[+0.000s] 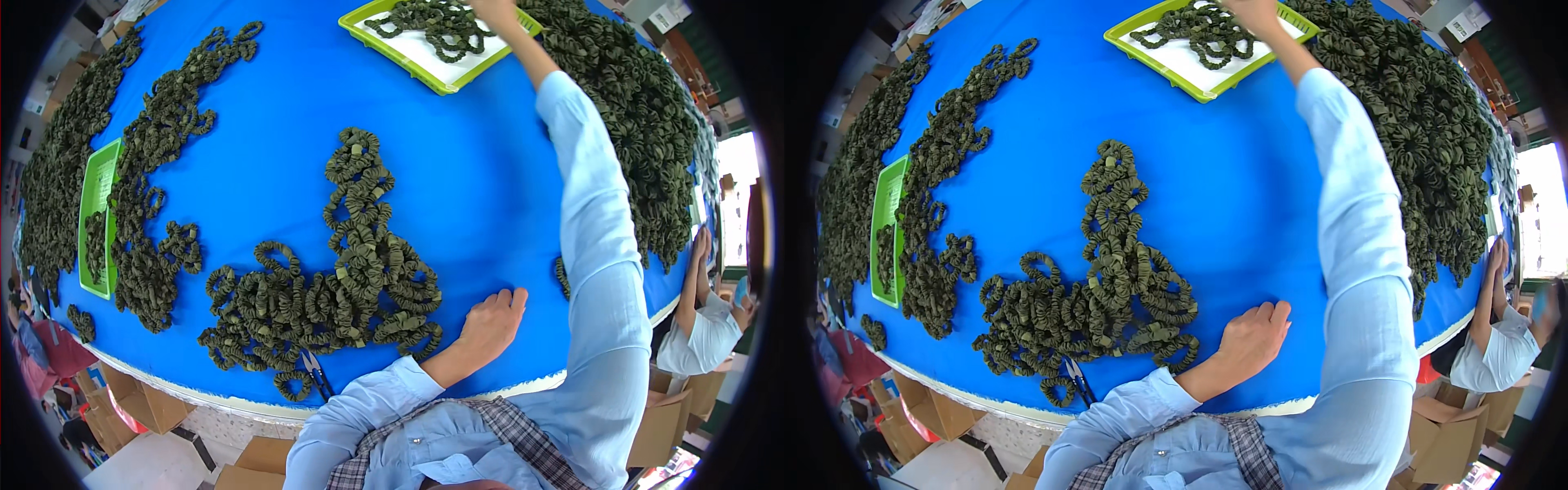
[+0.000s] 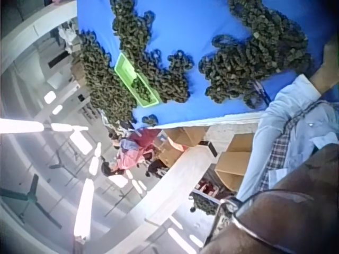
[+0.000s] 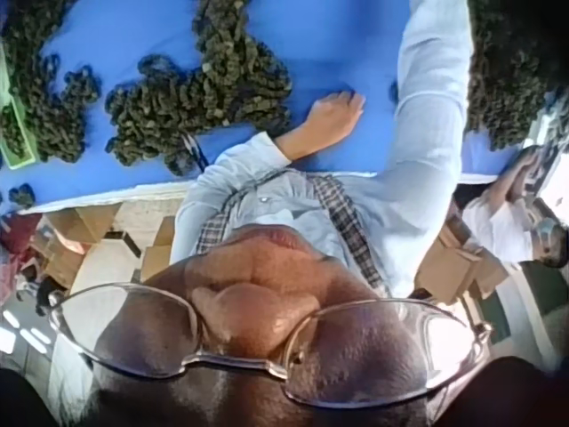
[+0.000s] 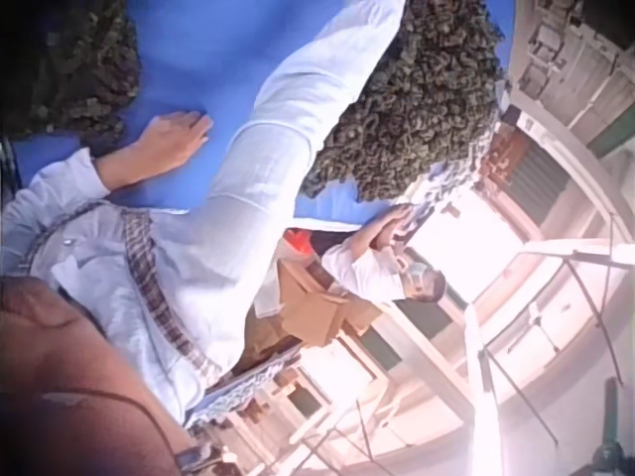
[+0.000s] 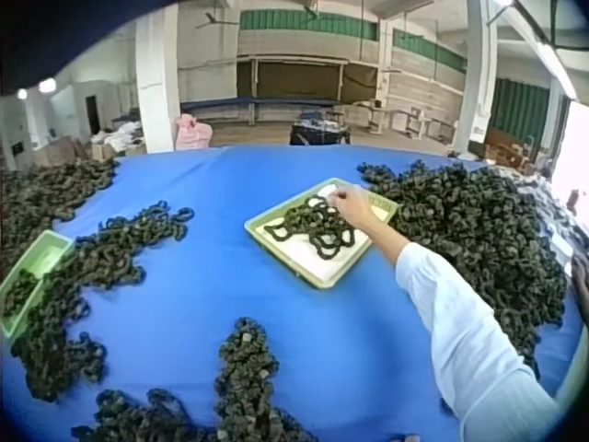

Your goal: The person manipulates green camouflage-patterned cord on a blue table, twisting and joining segments by hand. They use a pair of pliers to secure the connections and place the finished loops into a green tray.

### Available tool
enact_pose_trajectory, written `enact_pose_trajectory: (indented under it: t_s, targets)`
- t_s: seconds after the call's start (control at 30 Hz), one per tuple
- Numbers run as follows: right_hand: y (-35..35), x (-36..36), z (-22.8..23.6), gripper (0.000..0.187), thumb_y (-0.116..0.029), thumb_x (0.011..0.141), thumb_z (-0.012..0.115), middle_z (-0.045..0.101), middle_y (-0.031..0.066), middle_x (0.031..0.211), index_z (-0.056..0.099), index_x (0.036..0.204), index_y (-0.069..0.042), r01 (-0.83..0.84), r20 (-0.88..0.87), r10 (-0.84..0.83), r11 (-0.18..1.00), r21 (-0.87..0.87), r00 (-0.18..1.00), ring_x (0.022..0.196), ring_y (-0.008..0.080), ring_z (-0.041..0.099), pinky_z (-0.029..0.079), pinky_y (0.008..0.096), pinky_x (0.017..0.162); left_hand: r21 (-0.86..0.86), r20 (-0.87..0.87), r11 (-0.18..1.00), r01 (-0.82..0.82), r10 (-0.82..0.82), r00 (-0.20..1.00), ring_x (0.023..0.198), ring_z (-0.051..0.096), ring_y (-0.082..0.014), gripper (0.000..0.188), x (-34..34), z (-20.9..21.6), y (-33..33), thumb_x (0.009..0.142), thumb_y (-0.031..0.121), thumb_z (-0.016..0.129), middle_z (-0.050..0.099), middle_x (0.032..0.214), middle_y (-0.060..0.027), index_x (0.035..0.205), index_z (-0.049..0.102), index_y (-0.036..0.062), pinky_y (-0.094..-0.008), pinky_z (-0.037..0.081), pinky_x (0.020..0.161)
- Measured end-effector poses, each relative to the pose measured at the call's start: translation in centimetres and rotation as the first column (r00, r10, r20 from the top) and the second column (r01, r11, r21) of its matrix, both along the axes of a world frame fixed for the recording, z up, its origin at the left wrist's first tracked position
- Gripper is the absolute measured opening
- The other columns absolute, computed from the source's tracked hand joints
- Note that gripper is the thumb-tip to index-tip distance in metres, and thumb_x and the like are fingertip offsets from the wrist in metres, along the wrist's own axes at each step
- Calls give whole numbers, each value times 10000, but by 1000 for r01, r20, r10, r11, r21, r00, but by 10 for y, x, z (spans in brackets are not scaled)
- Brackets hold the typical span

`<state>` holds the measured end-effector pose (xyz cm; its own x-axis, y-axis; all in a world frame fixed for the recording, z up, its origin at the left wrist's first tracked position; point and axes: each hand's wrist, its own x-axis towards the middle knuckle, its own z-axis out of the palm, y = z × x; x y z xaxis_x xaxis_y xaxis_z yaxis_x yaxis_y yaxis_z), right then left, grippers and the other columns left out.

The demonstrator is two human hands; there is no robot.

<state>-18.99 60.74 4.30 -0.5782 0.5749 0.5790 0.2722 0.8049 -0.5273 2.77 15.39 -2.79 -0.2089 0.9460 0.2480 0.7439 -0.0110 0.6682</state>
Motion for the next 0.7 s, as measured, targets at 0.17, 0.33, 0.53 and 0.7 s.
enact_pose_trajectory:
  t_s: [0.17, 0.33, 0.53, 0.7]
  targets:
    - [-59, -73, -19, 289, -286, 772, 664, 670, 199, 752, 717, 841, -11, 11, 81, -3, 995, -95, 997, 699, 325, 652, 498, 426, 669, -30, -23, 999, -22, 21, 999, 587, 589, -159, 193, 1, -2, -1, 793, 177, 667, 520, 691, -33, 866, 519, 77, -276, 480, 481]
    - [-64, -93, -43, 212, -233, 763, 647, 673, 204, 824, 717, 778, -34, 149, 111, -170, 973, 177, 979, 785, 374, 642, 515, 452, 715, -6, -68, 1000, 6, -7, 998, 576, 583, -114, 159, 0, -9, -2, 814, 124, 608, 493, 675, -7, 890, 475, 82, -238, 478, 451]
    - [-34, -92, -66, 201, -183, 812, 599, 654, 208, 807, 677, 782, 0, 132, -53, -129, 990, 57, 990, 751, 358, 624, 494, 444, 687, 10, -52, 1000, 15, -14, 999, 577, 584, -113, 159, 0, -7, -3, 804, 114, 613, 493, 672, -6, 880, 477, 81, -234, 472, 454]
    - [-45, -58, -30, 240, -176, 876, 578, 548, 47, 599, 617, 718, 1, -92, -267, -32, 894, -439, 963, 584, 137, 517, 394, 301, 527, -27, -17, 1000, -12, 12, 1000, 589, 588, -168, 228, 0, -5, -1, 774, 160, 664, 523, 690, -38, 903, 503, 62, -290, 476, 483]
